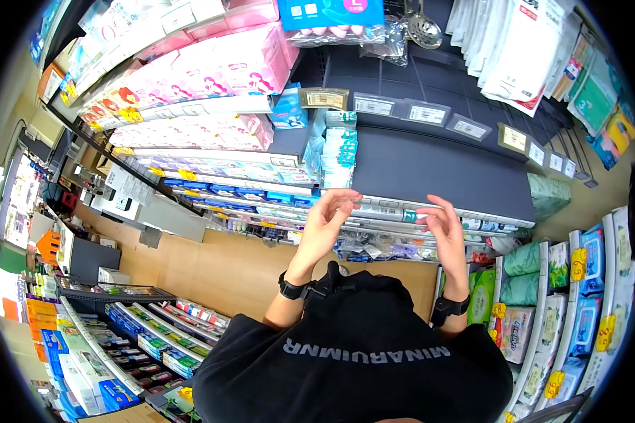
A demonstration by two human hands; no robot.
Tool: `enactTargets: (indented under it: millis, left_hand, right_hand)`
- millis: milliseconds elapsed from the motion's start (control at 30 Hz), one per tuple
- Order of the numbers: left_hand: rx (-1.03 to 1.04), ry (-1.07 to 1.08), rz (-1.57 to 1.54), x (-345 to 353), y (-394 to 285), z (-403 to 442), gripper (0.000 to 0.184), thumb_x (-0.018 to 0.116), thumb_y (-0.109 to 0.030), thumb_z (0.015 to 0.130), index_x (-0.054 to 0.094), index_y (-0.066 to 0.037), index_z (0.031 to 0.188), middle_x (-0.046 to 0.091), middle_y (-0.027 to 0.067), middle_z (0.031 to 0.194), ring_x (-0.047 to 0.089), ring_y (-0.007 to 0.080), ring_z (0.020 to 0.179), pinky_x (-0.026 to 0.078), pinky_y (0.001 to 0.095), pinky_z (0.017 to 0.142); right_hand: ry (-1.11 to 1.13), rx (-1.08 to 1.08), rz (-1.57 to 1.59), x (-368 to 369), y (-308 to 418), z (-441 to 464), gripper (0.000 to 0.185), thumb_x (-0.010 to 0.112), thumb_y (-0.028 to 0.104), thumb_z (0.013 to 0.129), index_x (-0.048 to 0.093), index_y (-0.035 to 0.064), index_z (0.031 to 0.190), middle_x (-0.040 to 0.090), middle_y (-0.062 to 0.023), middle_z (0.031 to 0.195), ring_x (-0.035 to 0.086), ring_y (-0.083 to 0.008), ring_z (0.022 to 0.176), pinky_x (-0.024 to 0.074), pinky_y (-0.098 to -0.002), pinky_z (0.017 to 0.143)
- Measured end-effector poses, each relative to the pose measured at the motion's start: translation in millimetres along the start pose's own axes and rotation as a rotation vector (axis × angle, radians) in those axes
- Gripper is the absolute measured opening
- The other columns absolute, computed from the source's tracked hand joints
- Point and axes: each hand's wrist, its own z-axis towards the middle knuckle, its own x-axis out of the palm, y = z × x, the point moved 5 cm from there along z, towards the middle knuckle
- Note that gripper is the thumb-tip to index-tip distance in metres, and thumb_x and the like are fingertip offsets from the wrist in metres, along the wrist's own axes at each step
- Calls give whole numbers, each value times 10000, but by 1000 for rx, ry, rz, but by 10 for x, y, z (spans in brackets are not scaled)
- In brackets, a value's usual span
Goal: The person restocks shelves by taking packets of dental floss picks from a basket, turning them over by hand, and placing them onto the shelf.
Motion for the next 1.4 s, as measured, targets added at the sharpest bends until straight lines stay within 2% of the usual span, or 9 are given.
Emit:
enactTargets:
  millis: [133, 400, 800, 1067, 1200, 1400]
  left_hand:
    - [8, 13, -25, 202, -59, -238, 227, 573, -138, 1008, 605, -34, 1207, 681, 92, 1206, 649, 165, 1058, 477, 288, 875]
    - [-34, 34, -86, 695, 44, -778, 215, 552, -94, 1005, 602, -23, 1201, 673, 76, 1183, 644, 145, 1034, 474, 277, 904]
    - [-100, 235, -202, 1539, 160, -1402, 219, 569, -112, 1013, 599, -26, 1213, 658, 77, 1214, 638, 150, 1068, 482, 277, 920]
    - [-194, 461, -209, 2172, 354, -1591, 214, 575, -88, 1004, 601, -34, 1210, 658, 47, 1173, 636, 128, 1040, 474, 273, 908]
    - [-263, 662, -188, 2660, 558, -1741, 221, 588, -104, 1003, 616, -53, 1216, 682, 31, 1039, 637, 128, 1008, 465, 281, 909]
    - [-313, 1025, -237, 3421, 426, -2102, 245, 576, -102, 1007, 602, -47, 1244, 665, 45, 1133, 623, 123, 1046, 455, 279, 936]
  right_hand:
    - [-18, 7, 35, -123, 102, -386, 396, 542, 106, 1010, 478, 50, 1397, 683, -92, 1141, 650, -158, 975, 493, -289, 844]
    - [-27, -41, 132, -286, 430, -1210, 428, 554, 75, 999, 444, 15, 1409, 674, -113, 1117, 647, -157, 952, 493, -288, 832]
    - [-211, 24, 109, -611, 523, -2335, 397, 563, 65, 987, 475, 9, 1370, 680, -105, 1076, 647, -148, 905, 486, -276, 794]
    - [-550, -15, 113, -921, 559, -2997, 384, 557, 62, 985, 476, -17, 1352, 684, -127, 1063, 641, -142, 847, 489, -272, 764]
    - [-751, -20, 67, -1084, 599, -3406, 397, 552, 63, 990, 474, -24, 1369, 681, -130, 1067, 636, -141, 859, 485, -268, 765]
    - [-966, -1, 47, -1194, 716, -4021, 397, 542, 62, 994, 481, 8, 1383, 682, -114, 1071, 627, -121, 865, 486, -259, 761]
